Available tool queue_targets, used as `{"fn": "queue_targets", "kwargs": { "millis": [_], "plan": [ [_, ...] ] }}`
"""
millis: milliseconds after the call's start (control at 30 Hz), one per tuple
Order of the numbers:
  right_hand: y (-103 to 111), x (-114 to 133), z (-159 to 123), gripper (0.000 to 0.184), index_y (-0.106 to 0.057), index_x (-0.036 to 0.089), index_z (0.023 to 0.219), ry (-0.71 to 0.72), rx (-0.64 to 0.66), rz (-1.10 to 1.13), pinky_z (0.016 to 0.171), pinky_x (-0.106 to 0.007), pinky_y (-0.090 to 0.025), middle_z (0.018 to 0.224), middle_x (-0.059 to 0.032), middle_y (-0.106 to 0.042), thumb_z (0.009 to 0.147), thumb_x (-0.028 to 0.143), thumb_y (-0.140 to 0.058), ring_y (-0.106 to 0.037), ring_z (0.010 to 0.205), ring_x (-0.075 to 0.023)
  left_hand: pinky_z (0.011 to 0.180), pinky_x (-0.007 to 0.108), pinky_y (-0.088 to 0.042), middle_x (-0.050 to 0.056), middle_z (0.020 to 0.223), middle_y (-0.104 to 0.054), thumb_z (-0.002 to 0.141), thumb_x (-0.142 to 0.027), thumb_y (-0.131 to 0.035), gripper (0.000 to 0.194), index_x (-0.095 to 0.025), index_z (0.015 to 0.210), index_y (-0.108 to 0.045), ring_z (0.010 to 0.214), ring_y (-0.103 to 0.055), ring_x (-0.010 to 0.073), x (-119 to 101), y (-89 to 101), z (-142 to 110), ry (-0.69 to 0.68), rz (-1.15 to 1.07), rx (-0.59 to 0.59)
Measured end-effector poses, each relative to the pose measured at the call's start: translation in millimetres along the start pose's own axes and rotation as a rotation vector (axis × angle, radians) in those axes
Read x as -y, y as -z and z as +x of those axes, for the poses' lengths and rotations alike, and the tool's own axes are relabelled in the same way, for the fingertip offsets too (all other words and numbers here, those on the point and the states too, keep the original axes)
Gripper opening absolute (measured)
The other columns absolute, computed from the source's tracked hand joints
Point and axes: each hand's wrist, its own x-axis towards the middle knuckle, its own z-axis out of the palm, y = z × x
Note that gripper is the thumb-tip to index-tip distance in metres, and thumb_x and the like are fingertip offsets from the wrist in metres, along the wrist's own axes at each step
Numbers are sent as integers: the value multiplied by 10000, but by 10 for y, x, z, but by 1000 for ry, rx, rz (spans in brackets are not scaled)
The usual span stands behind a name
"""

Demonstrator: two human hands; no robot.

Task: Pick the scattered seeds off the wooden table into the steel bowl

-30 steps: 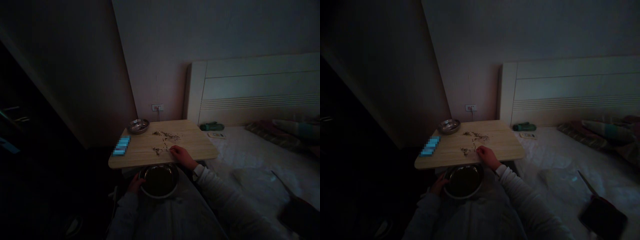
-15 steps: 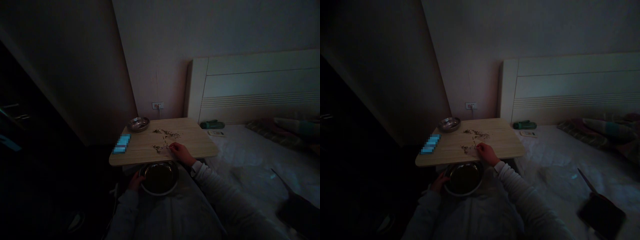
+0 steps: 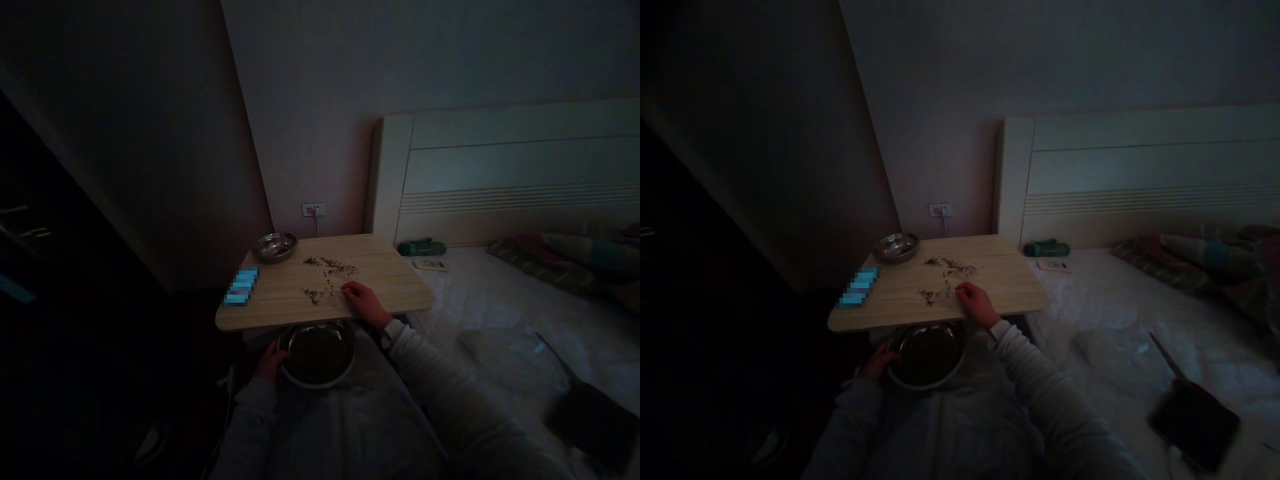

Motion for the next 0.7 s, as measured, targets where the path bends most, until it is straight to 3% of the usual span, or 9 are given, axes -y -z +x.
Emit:
{"fn": "queue_targets", "kwargs": {
  "millis": [167, 400, 700],
  "plan": [
    [40, -2, 29, 258, -620, 159, 795, -60, -25, 136, 640, -262, -401, 642, 7, -583, 689, 377, -529, -526, 648, -134, 648, 311, -469, 3, 612, -672, 485, -100, -633, 337, -169, 814, -645, 616, -618, 180, -35, -28, -26, 22, -38, 49],
    [57, -22, 47, 261, -626, 161, 791, -88, -53, 233, 686, -277, -415, 659, 5, -597, 666, 379, -553, -539, 680, -140, 671, 331, -474, -2, 613, -670, 476, -110, -659, 399, -184, 868, -657, 638, -628, 198, -39, -28, -20, 31, 12, 16],
    [55, -14, 39, 247, -637, 160, 783, -66, -40, 151, 687, -279, -417, 668, -6, -616, 686, 364, -537, -547, 682, -144, 696, 346, -472, 17, 656, -681, 484, -151, -657, 429, -184, 912, -652, 712, -637, 223, -23, -28, -17, 6, 24, 53]
  ]
}}
